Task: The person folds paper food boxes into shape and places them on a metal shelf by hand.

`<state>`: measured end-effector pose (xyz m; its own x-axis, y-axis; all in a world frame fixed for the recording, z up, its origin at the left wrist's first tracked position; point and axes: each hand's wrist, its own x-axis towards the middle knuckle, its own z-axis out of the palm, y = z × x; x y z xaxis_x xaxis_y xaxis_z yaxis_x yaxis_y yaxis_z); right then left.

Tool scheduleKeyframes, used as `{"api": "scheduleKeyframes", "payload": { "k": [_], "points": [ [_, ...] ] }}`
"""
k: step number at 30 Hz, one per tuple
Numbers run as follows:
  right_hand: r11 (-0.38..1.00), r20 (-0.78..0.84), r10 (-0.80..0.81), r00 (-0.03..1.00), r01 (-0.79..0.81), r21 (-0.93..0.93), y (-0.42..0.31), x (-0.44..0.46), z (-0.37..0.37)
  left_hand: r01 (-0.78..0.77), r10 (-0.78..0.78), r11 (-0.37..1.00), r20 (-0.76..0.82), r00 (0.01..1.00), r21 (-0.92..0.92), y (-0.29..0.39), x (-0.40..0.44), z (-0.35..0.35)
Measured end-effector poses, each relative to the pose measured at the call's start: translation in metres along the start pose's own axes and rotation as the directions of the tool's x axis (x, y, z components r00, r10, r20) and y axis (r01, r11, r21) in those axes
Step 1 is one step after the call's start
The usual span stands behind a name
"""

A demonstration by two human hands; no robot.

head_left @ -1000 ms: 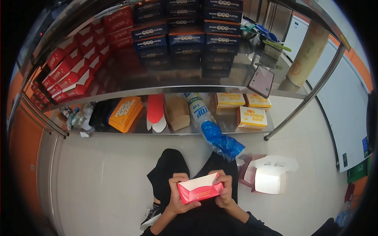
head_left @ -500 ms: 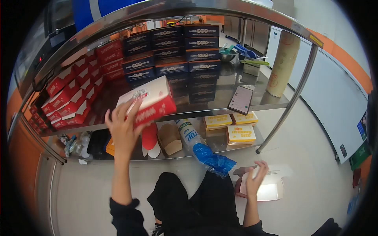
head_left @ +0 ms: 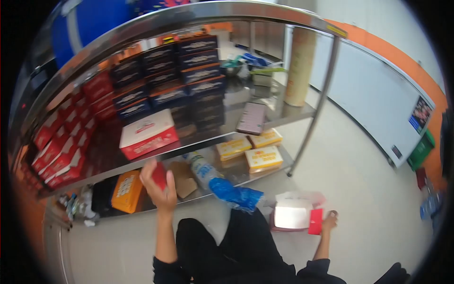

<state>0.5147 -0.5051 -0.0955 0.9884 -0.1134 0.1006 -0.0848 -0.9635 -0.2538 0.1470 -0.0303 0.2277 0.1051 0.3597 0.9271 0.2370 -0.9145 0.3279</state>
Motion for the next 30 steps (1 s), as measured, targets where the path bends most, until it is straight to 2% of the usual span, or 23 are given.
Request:
{"api": "scheduleKeyframes", "payload": {
  "k": [2, 3, 4, 6, 8, 9, 10, 11, 12, 13, 14, 16, 17, 18, 19, 20, 22, 23, 24, 26, 27, 29, 30],
  "points": [
    [0.970, -0.202, -0.224, 0.954, 0.238, 0.049, 0.027, -0.001, 0.082, 0.278, -0.269, 0.913, 0.072, 0.960, -0.300, 0.041, -0.061, 0.023],
    [0.960, 0.002, -0.188, 0.982, 0.184, 0.210, -0.037, -0.051, -0.020, 0.418, -0.351, 0.849, 0.246, 0.903, -0.324, 0.069, -0.089, 0.030],
    [0.943, 0.121, -0.190, 0.974, 0.147, 0.299, -0.088, -0.089, -0.101, 0.515, -0.350, 0.786, 0.442, 0.826, -0.341, 0.095, -0.116, 0.042],
    [0.916, 0.096, -0.305, 0.948, 0.264, 0.301, -0.128, -0.129, -0.134, 0.877, -0.196, 0.328, 0.883, 0.425, -0.350, 0.122, -0.193, 0.073],
    [0.835, 0.220, -0.514, 0.829, 0.425, 0.349, -0.156, -0.163, -0.154, 0.943, -0.070, 0.052, 0.941, 0.331, -0.328, 0.163, -0.240, 0.085],
    [0.692, 0.232, -0.649, 0.725, 0.435, 0.576, -0.164, -0.175, -0.146, 0.945, -0.076, 0.048, 0.942, 0.327, -0.324, 0.166, -0.241, 0.084],
    [0.507, 0.202, -0.770, 0.605, 0.390, 0.769, -0.167, -0.187, -0.132, 0.959, -0.230, 0.080, 0.931, 0.282, -0.271, 0.168, -0.240, 0.084],
    [0.409, 0.075, -0.850, 0.521, 0.563, 0.718, -0.170, -0.199, -0.113, 0.971, -0.380, 0.105, 0.894, 0.237, -0.213, 0.168, -0.236, 0.085],
    [0.290, -0.045, -0.911, 0.410, 0.714, 0.637, -0.174, -0.207, -0.099, 0.940, -0.481, 0.323, 0.837, 0.259, -0.106, 0.159, -0.226, 0.082],
    [0.477, 0.368, -0.877, 0.309, 0.468, 0.744, -0.186, -0.211, -0.147, 0.897, -0.484, 0.441, 0.839, 0.248, -0.011, 0.143, -0.224, 0.084],
    [0.471, 0.379, -0.882, 0.282, 0.497, 0.728, -0.186, -0.216, -0.138, 0.832, -0.490, 0.548, 0.839, 0.238, 0.084, 0.125, -0.224, 0.087],
    [0.488, 0.464, -0.873, 0.152, 0.262, 0.833, -0.188, -0.216, -0.155, 0.876, -0.490, 0.476, 0.849, 0.195, 0.073, 0.096, -0.228, 0.090],
    [0.479, 0.459, -0.878, 0.137, 0.269, 0.836, -0.189, -0.213, -0.171, 0.824, -0.455, 0.563, 0.857, 0.241, 0.067, 0.082, -0.229, 0.090],
    [0.413, 0.344, -0.903, 0.256, 0.304, 0.858, -0.192, -0.205, -0.198, 0.824, -0.467, 0.563, 0.848, 0.252, 0.065, 0.070, -0.224, 0.087],
    [0.351, 0.221, -0.905, 0.364, 0.343, 0.871, -0.193, -0.193, -0.214, 0.847, -0.399, 0.517, 0.841, 0.365, -0.122, 0.060, -0.220, 0.082],
    [0.297, 0.028, -0.819, 0.573, 0.382, 0.875, -0.190, -0.173, -0.216, 0.838, -0.339, 0.454, 0.811, 0.478, -0.304, 0.049, -0.215, 0.075],
    [0.268, -0.132, -0.546, 0.827, 0.321, 0.908, -0.178, -0.130, -0.224, 0.870, -0.281, 0.372, 0.854, 0.437, -0.323, 0.029, -0.178, 0.047],
    [0.177, -0.183, -0.375, 0.909, 0.264, 0.948, -0.174, -0.109, -0.212, 0.916, -0.334, 0.326, 0.877, 0.345, -0.236, 0.021, -0.163, 0.031],
    [0.170, -0.185, -0.386, 0.904, 0.267, 0.949, -0.173, -0.095, -0.196, 0.950, -0.381, 0.274, 0.891, 0.248, -0.148, 0.014, -0.150, 0.016],
    [0.098, 0.166, -0.532, 0.830, -0.134, 0.986, -0.172, -0.080, -0.162, 0.947, -0.356, 0.274, 0.897, 0.262, -0.167, 0.004, -0.134, -0.005],
    [0.051, 0.319, -0.666, 0.674, -0.385, 0.921, -0.181, -0.091, -0.152, 0.933, -0.330, 0.306, 0.899, 0.289, -0.188, 0.001, -0.129, -0.013],
    [0.061, 0.323, -0.875, 0.360, -0.580, 0.812, -0.201, -0.123, -0.133, 0.913, -0.324, 0.351, 0.887, 0.328, -0.209, 0.007, -0.115, -0.026],
    [0.072, 0.364, -0.885, 0.291, -0.687, 0.723, -0.211, -0.144, -0.144, 0.908, -0.346, 0.361, 0.874, 0.341, -0.212, 0.006, -0.118, -0.028]
  ]
}}
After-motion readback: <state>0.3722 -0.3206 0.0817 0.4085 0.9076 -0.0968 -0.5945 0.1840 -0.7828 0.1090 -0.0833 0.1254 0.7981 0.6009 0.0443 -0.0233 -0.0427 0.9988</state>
